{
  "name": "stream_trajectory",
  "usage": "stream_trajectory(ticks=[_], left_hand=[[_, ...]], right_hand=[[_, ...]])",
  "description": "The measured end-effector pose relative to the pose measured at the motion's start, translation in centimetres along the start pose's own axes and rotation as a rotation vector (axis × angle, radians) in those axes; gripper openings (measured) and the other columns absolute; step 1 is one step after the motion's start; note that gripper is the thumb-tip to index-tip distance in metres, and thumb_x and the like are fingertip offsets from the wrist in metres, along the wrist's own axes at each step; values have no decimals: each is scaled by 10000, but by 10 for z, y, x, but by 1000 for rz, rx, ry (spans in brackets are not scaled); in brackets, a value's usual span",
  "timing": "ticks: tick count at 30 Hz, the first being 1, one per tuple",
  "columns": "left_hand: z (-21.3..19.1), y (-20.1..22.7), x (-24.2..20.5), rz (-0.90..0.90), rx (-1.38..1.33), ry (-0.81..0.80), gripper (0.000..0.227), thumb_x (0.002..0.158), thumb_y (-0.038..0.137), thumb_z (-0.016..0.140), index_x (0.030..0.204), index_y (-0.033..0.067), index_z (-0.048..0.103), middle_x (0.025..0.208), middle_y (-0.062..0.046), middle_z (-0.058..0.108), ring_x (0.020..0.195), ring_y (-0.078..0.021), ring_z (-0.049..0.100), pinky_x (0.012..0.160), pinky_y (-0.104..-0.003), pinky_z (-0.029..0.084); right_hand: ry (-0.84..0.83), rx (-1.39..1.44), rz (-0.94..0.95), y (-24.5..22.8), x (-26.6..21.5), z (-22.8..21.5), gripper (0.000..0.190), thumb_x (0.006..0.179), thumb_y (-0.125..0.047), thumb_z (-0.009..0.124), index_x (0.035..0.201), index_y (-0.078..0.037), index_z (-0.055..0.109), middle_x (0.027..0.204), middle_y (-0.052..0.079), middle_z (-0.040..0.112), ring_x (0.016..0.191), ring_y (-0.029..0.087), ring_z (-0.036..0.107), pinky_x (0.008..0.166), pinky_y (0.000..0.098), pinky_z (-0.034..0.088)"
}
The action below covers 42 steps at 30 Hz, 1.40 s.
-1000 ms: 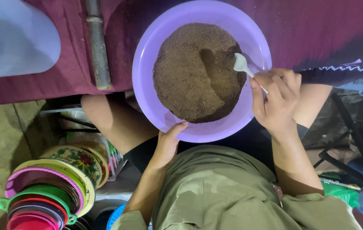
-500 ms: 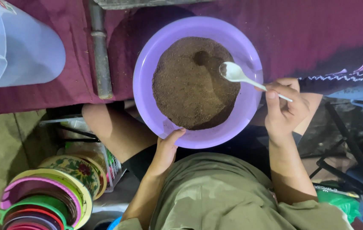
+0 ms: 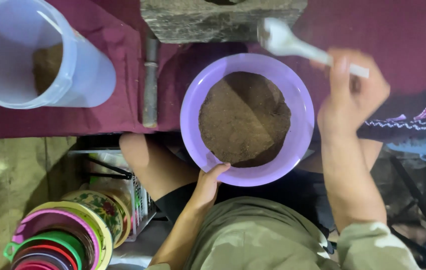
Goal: Transferring ground ingredients from a stone mortar to a bowl using a spoon, stirring the mixture, and replenishing the mortar.
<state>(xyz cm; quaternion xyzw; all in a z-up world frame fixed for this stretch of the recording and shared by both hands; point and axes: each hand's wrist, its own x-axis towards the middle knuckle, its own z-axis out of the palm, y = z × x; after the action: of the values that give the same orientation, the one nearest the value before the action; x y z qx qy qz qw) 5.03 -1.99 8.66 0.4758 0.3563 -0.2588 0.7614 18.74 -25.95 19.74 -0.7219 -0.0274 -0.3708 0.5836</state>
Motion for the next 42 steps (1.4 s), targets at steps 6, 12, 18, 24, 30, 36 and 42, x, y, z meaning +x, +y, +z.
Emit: stream_trajectory(ticks=[6,12,18,24,30,36,42], left_hand=[[-1,-7,4,18,-45,9,102,814,93,732,831,34,650,772,-56,609,792,-188,617,762,-312,467],[-1,-10,7,40,-63,-7,105,831,76,719,887,31,642,823,-53,615,847,-183,612,812,-314,470],[1,-4,0,21,-52,0,80,824,85,725,846,9,709,838,-74,672,881,-205,648,870,-323,484],[-12,-20,16,16,10,3,119,832,110,749,846,-6,728,811,-84,653,822,-202,635,730,-321,459],[-25,-48,31,77,-170,-20,293,820,-10,804,1082,-28,673,878,-49,540,952,-171,595,920,-433,529],[-38,-59,42,108,-169,-23,278,830,-22,806,1040,-20,624,872,-30,494,932,-162,572,949,-446,521],[-31,-52,32,102,-169,-71,218,853,-31,789,986,4,620,822,-2,469,906,-142,554,957,-444,518]], right_hand=[[-290,-372,-329,76,80,62,357,1158,-215,777,844,-80,674,751,-1,587,783,141,469,739,373,404],[-263,-529,-663,33,79,54,330,1224,-260,538,1204,-109,830,1047,43,804,1011,259,640,805,401,299],[-292,-296,-496,-13,37,2,319,1221,-152,572,1158,109,745,1026,212,785,930,337,673,877,450,430],[-364,-370,-476,3,-32,-54,322,1130,-112,562,929,54,751,802,152,705,715,280,613,793,415,427],[-361,-499,-489,23,-90,-85,169,1068,-73,687,925,-40,771,786,71,690,693,308,601,779,421,420],[-317,-656,-657,23,-110,-81,182,1050,-58,702,879,-81,762,763,64,629,679,265,586,745,410,404],[-340,-722,-694,16,-105,-73,217,1021,28,635,907,-96,771,752,44,587,673,230,549,755,400,394]])
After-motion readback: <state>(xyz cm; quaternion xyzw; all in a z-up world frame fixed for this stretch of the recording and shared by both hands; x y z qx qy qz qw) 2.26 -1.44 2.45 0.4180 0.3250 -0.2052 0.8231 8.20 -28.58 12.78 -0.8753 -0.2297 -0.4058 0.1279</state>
